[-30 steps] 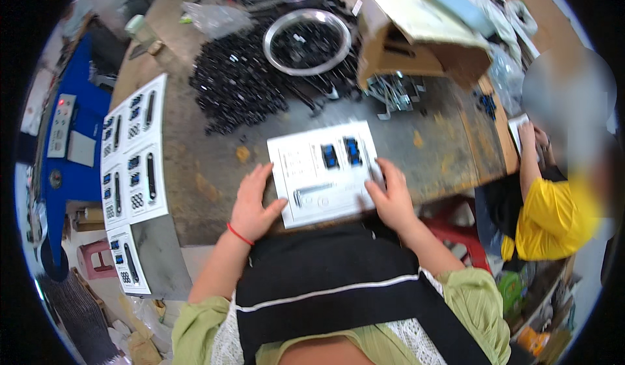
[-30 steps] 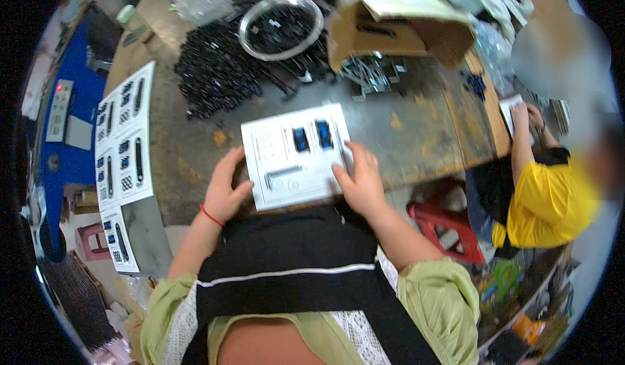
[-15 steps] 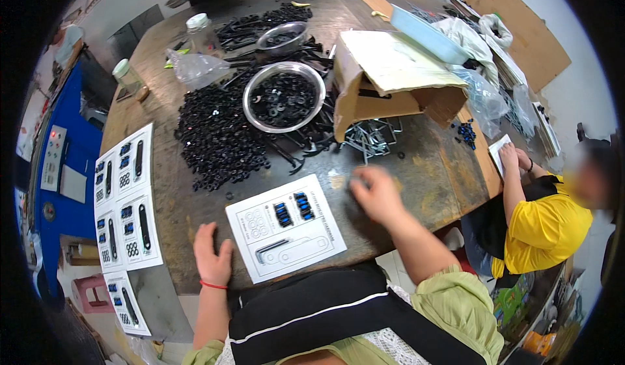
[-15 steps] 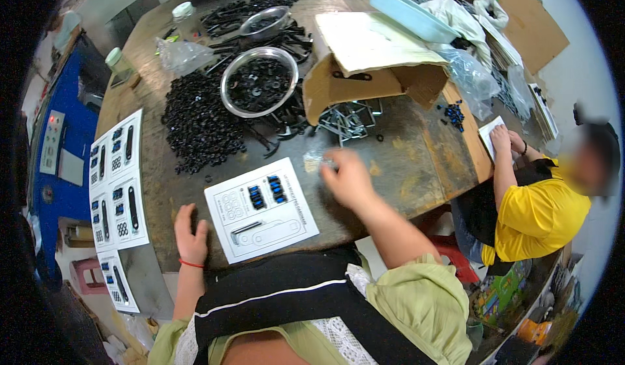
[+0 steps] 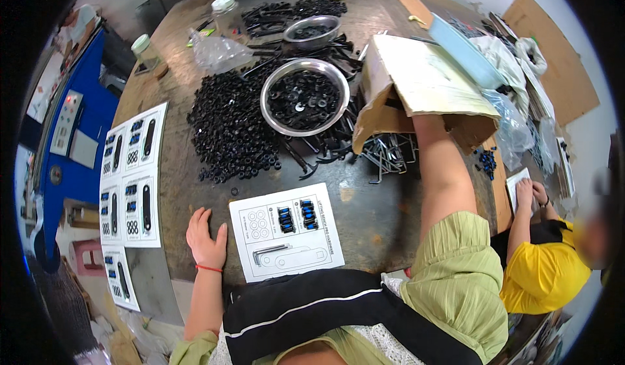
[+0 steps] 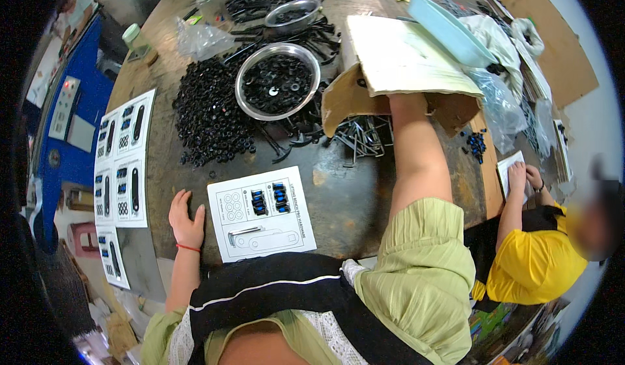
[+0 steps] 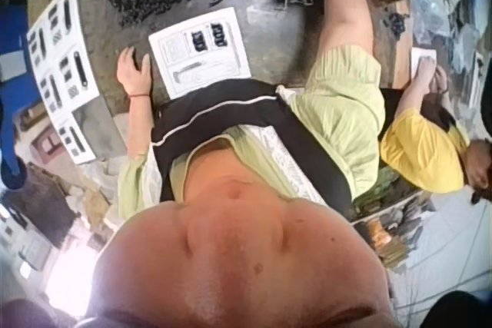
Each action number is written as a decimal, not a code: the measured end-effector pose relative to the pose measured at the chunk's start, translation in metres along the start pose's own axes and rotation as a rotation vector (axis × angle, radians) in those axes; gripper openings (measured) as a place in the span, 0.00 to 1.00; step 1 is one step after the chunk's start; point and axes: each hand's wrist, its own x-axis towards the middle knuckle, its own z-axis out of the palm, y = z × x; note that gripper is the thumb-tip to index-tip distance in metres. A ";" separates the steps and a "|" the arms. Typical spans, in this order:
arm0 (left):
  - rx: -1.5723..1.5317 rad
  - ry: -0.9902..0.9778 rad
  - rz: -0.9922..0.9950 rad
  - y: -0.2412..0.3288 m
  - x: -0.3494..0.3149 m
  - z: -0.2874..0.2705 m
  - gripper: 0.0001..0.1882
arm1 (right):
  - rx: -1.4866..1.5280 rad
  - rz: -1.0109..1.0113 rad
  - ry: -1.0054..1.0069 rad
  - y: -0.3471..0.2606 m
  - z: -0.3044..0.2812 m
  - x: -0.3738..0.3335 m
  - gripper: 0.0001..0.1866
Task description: The person assembles door lock hardware on a workbench. They place black lock handles and small black rings onto white packaging inserts, then move the completed inserts aside. The person repeats this process for multiple units.
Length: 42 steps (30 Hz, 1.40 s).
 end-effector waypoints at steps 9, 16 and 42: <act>0.044 -0.023 -0.042 0.001 -0.005 -0.002 0.26 | 0.034 0.054 -0.097 0.013 0.009 -0.012 0.32; 0.035 -0.016 -0.030 -0.001 -0.003 0.003 0.26 | 0.058 0.095 -0.132 0.020 0.009 -0.025 0.32; 0.038 -0.007 -0.039 -0.012 -0.019 0.000 0.26 | -0.173 0.126 -0.729 -0.016 -0.040 -0.064 0.24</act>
